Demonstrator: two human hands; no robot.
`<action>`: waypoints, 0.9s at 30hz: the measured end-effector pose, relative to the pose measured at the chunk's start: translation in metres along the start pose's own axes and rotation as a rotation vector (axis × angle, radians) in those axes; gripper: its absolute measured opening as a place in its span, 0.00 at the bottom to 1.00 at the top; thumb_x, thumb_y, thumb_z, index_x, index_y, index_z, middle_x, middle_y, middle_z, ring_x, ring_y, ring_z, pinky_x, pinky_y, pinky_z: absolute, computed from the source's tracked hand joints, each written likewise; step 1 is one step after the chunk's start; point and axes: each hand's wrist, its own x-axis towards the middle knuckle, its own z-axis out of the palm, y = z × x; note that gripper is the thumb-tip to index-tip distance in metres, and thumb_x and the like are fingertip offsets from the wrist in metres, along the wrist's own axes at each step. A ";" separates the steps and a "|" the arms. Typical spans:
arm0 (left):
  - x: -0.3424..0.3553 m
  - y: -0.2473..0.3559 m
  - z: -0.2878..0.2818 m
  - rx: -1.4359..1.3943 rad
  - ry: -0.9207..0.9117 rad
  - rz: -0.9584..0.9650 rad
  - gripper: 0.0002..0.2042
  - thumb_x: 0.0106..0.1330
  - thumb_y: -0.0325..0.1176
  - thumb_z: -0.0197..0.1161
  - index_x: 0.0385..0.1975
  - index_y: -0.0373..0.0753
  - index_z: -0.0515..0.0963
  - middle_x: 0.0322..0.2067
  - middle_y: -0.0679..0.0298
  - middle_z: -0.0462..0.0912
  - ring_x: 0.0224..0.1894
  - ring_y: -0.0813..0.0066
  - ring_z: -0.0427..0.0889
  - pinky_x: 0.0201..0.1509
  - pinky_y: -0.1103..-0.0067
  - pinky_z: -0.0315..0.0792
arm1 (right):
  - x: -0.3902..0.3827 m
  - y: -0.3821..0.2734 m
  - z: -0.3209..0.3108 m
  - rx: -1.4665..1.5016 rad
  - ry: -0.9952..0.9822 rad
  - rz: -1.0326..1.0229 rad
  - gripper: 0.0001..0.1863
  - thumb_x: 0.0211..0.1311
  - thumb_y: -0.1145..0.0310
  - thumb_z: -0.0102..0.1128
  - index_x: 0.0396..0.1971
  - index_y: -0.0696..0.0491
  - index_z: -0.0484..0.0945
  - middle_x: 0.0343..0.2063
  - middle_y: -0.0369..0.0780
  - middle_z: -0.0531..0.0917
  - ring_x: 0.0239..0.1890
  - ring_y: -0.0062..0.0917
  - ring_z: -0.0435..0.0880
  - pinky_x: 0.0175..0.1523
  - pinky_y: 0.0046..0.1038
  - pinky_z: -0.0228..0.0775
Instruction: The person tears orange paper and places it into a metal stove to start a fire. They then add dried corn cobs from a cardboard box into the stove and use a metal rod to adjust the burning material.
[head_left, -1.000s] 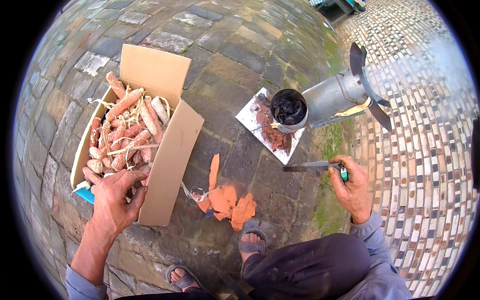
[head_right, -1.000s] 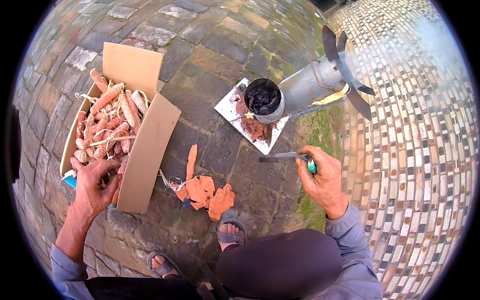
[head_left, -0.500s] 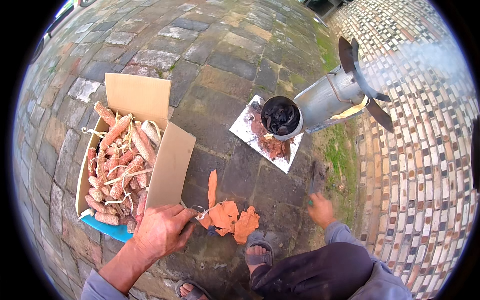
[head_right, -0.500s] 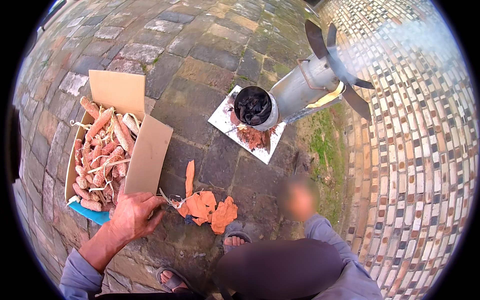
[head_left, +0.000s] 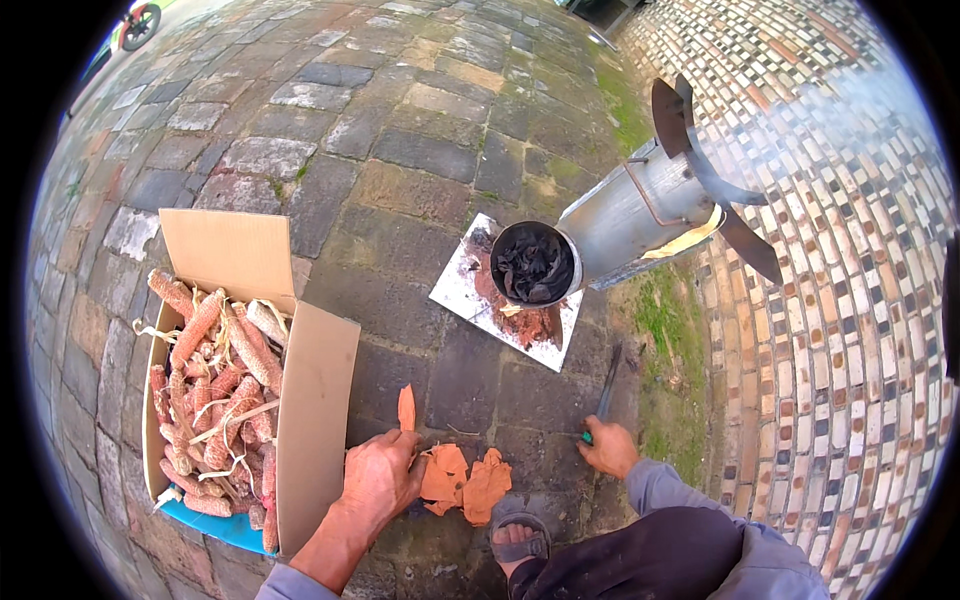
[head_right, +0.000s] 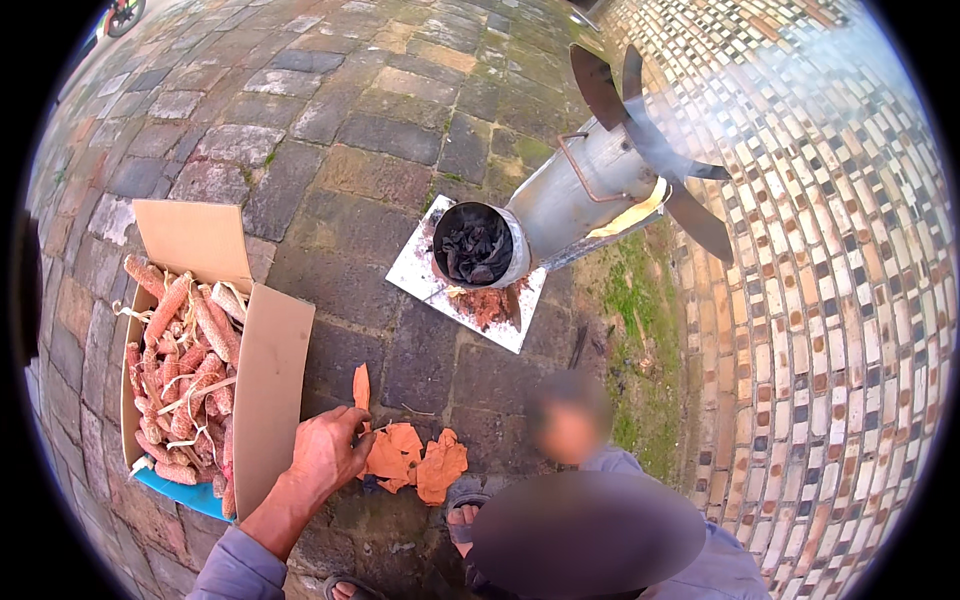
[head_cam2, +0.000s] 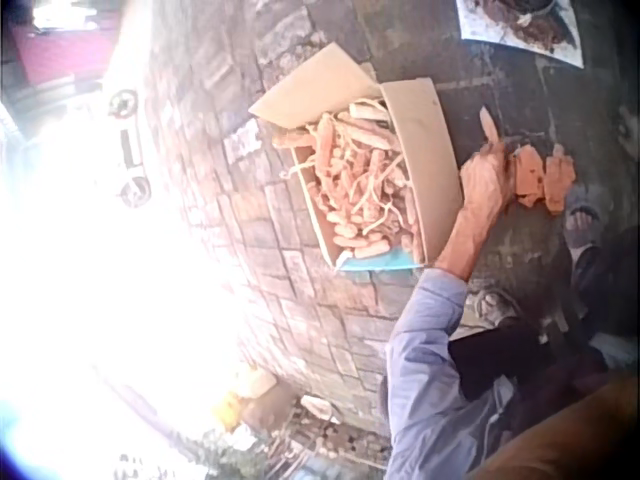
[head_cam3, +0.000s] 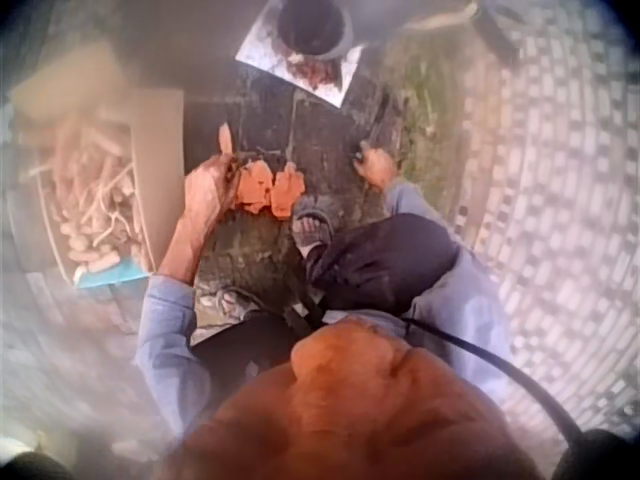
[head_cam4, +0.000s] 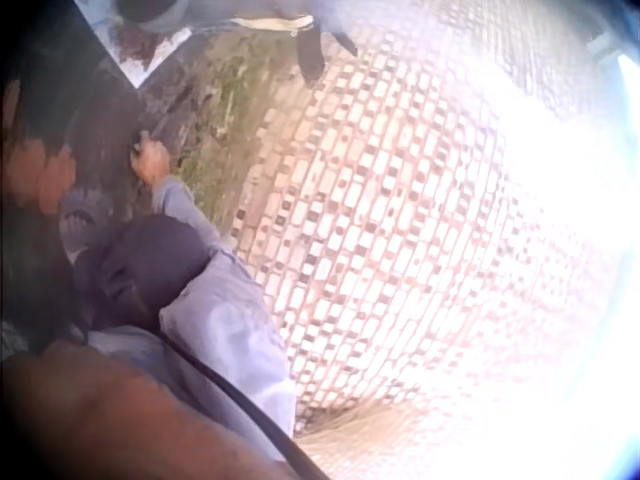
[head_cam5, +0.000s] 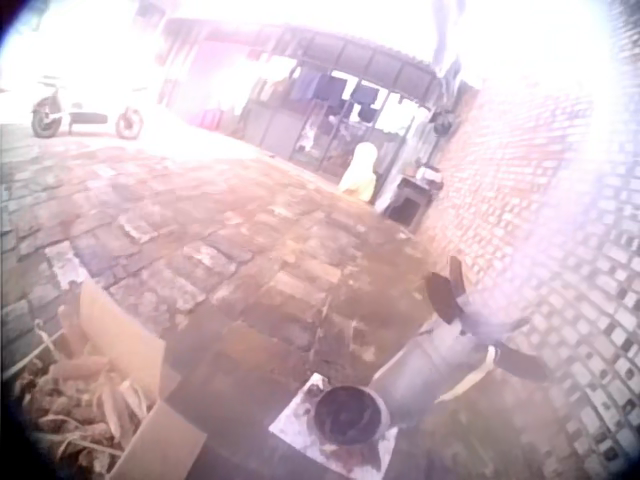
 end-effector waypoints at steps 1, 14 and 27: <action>0.004 0.001 0.006 0.007 0.002 -0.026 0.10 0.58 0.35 0.69 0.38 0.40 0.81 0.30 0.61 0.83 0.36 0.58 0.84 0.41 0.65 0.78 | -0.002 -0.004 0.000 -0.007 -0.028 -0.003 0.22 0.56 0.62 0.65 0.49 0.56 0.74 0.31 0.54 0.84 0.36 0.52 0.84 0.43 0.49 0.75; 0.019 -0.014 0.057 0.114 0.099 -0.346 0.21 0.52 0.39 0.72 0.45 0.39 0.78 0.41 0.56 0.79 0.46 0.55 0.81 0.47 0.61 0.76 | 0.006 -0.069 0.006 0.364 0.092 -0.169 0.15 0.56 0.65 0.69 0.38 0.58 0.77 0.30 0.51 0.84 0.35 0.48 0.85 0.39 0.40 0.77; 0.049 0.018 0.030 -0.765 0.319 -0.404 0.07 0.68 0.28 0.63 0.34 0.29 0.78 0.26 0.61 0.84 0.26 0.77 0.80 0.31 0.75 0.76 | 0.007 -0.082 -0.003 0.604 -0.001 -0.120 0.19 0.58 0.62 0.71 0.43 0.57 0.79 0.28 0.44 0.84 0.29 0.30 0.83 0.36 0.33 0.74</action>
